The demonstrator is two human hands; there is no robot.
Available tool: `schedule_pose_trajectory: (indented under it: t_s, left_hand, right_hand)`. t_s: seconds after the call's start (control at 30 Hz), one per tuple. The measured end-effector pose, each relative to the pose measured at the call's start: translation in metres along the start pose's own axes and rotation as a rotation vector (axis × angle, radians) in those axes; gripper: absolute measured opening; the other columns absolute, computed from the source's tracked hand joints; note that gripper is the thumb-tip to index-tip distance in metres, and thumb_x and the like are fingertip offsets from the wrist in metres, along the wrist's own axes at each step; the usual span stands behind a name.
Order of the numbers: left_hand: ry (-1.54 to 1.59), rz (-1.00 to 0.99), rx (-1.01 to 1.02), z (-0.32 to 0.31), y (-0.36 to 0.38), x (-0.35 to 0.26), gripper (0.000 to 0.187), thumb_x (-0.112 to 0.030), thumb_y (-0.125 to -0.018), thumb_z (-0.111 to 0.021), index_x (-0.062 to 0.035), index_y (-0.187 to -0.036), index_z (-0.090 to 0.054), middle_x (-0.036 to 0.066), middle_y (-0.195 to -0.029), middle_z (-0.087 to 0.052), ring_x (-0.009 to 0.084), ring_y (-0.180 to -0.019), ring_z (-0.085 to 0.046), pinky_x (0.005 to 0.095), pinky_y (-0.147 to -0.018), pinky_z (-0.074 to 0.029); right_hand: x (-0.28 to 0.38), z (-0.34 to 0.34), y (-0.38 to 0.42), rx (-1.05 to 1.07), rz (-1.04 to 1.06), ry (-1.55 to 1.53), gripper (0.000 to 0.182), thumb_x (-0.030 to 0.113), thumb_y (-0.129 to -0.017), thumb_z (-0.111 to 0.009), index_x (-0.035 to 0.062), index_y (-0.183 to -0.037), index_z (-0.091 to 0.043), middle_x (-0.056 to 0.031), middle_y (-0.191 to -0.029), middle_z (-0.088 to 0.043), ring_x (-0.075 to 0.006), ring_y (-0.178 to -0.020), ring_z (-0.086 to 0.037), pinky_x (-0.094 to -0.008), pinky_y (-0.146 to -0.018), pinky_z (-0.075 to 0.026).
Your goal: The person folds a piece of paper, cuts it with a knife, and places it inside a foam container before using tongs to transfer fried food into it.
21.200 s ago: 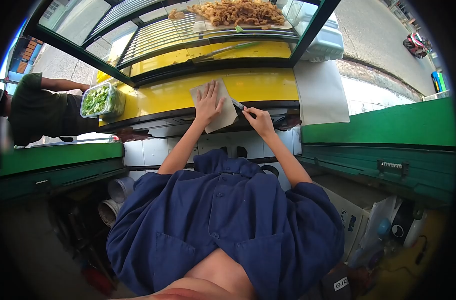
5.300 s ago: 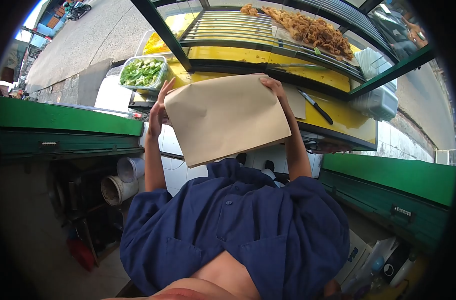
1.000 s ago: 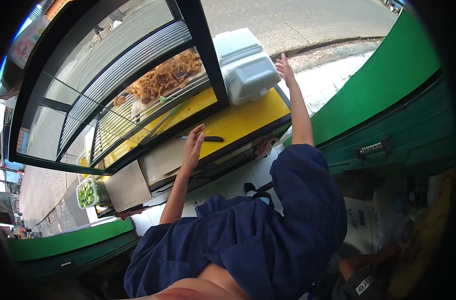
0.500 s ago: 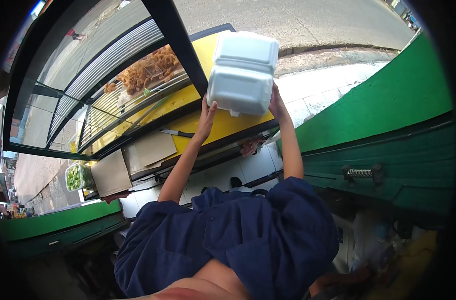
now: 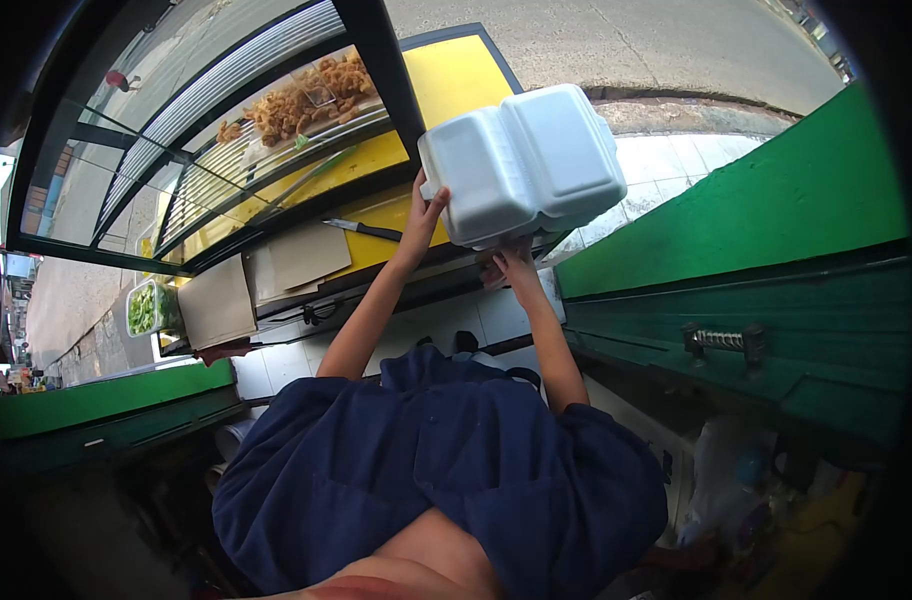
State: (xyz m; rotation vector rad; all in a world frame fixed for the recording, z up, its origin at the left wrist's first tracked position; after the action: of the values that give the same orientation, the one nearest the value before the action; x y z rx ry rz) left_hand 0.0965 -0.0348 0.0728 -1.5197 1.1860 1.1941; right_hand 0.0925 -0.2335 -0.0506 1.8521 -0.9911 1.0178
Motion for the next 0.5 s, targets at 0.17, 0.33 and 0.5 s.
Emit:
schedule_pose_trajectory:
  t_s: [0.17, 0.33, 0.5]
  left_hand:
    - [-0.014, -0.067, 0.007, -0.001, -0.008, -0.011, 0.087, -0.049, -0.084, -0.065, -0.0014, -0.143, -0.021, 0.018, -0.131, -0.043, 0.0235, -0.121, -0.043, 0.0339, -0.101, -0.035]
    - [-0.029, -0.007, -0.001, 0.013, -0.019, 0.004, 0.088, -0.047, -0.081, -0.068, 0.0025, -0.141, -0.026, 0.020, -0.139, -0.037, 0.0288, -0.128, -0.039, 0.0368, -0.105, -0.030]
    - [-0.196, 0.044, 0.017, 0.022, 0.013, 0.005, 0.100, -0.049, -0.075, -0.073, 0.0031, -0.142, -0.022, 0.024, -0.145, -0.029, 0.0347, -0.135, -0.030, 0.0433, -0.110, -0.022]
  right_hand:
    - [0.038, -0.010, 0.020, -0.039, -0.168, 0.230, 0.059, 0.045, -0.094, -0.050, 0.0102, -0.140, -0.034, -0.0107, -0.133, -0.040, -0.0197, -0.118, -0.048, -0.0320, -0.085, -0.046]
    - [0.054, 0.004, -0.007, -0.069, -0.214, 0.515, 0.062, 0.055, -0.089, -0.054, 0.0034, -0.123, -0.052, -0.0079, -0.092, -0.062, -0.0153, -0.078, -0.062, -0.0273, -0.067, -0.049]
    - [0.123, -0.031, 0.021, 0.289, -0.183, 1.192, 0.047, 0.044, -0.085, -0.064, 0.0016, -0.105, -0.063, -0.0054, -0.079, -0.062, -0.0122, -0.073, -0.059, -0.0264, -0.065, -0.047]
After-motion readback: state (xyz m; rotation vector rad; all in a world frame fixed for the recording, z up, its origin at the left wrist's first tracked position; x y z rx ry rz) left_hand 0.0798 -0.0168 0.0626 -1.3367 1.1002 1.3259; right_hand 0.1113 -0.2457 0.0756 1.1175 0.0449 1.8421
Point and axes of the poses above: each hand's wrist, its own y-axis away from the middle knuckle, its own z-axis out of the back of the hand, x = y × z, the point moved 5 cm from there along -y, towards the middle knuckle
